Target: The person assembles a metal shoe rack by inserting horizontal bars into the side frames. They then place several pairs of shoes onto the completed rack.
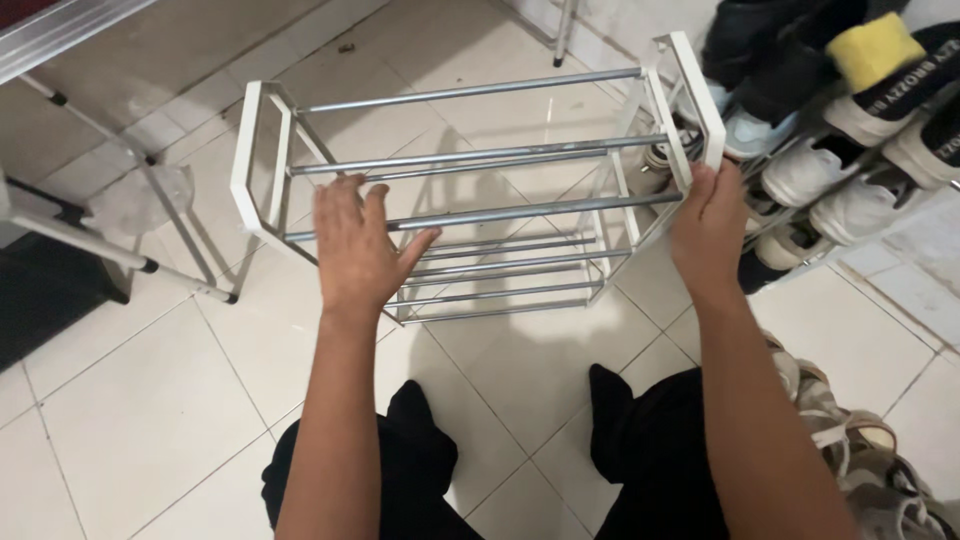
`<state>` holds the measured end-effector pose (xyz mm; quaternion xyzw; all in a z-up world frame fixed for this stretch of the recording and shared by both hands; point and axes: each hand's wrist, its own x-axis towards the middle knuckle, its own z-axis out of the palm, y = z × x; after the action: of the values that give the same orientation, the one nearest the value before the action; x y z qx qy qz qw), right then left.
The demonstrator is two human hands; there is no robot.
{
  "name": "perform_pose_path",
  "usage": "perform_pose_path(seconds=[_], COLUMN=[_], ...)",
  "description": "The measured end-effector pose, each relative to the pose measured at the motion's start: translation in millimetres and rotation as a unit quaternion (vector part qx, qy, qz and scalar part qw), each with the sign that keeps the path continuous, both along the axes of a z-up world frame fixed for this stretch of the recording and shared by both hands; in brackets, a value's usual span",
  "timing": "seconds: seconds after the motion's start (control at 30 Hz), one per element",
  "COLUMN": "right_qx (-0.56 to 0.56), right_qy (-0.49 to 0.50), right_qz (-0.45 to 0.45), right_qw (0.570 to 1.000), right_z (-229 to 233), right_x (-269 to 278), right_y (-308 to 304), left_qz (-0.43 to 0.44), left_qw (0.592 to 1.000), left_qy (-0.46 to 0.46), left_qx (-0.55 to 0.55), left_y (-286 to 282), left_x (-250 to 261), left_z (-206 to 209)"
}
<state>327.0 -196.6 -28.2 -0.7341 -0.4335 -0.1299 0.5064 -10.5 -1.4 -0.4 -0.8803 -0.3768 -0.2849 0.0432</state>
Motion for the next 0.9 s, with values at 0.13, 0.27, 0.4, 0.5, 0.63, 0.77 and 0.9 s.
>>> perform_pose_path(seconds=[0.13,0.27,0.4,0.5,0.63,0.77,0.9], right_qx=[-0.044,-0.044,-0.11,-0.121,-0.14,-0.123,-0.151], right_qy=[0.109,0.088,0.092,0.103,0.081,0.044,0.05], right_qz=[0.001,0.029,-0.011,-0.023,-0.03,0.006,-0.004], right_qw=[0.993,0.995,0.99,0.987,0.986,0.991,0.987], right_z=[-8.9,-30.3,-55.6,-66.2,-69.1,-66.7,-66.7], right_x=[14.6,18.2,10.8,13.1,12.5,2.5,-7.6], right_y=[16.6,27.4,36.5,43.2,58.2,86.4,120.8], left_qz=[0.168,0.086,0.173,0.171,0.122,0.112,0.185], left_qw=[0.979,0.954,0.888,0.891,0.895,0.922,0.909], left_qy=[-0.105,-0.287,-0.283,-0.29,-0.357,-0.344,-0.32], left_qx=[-0.049,0.003,-0.32,-0.306,-0.236,-0.14,-0.194], left_y=[-8.5,11.6,28.1,26.8,28.9,29.3,30.0], left_x=[-48.1,-60.3,-59.1,-61.2,-60.9,-58.5,-62.9], left_z=[-0.8,-7.7,-13.7,-20.9,-34.9,-51.4,-56.5])
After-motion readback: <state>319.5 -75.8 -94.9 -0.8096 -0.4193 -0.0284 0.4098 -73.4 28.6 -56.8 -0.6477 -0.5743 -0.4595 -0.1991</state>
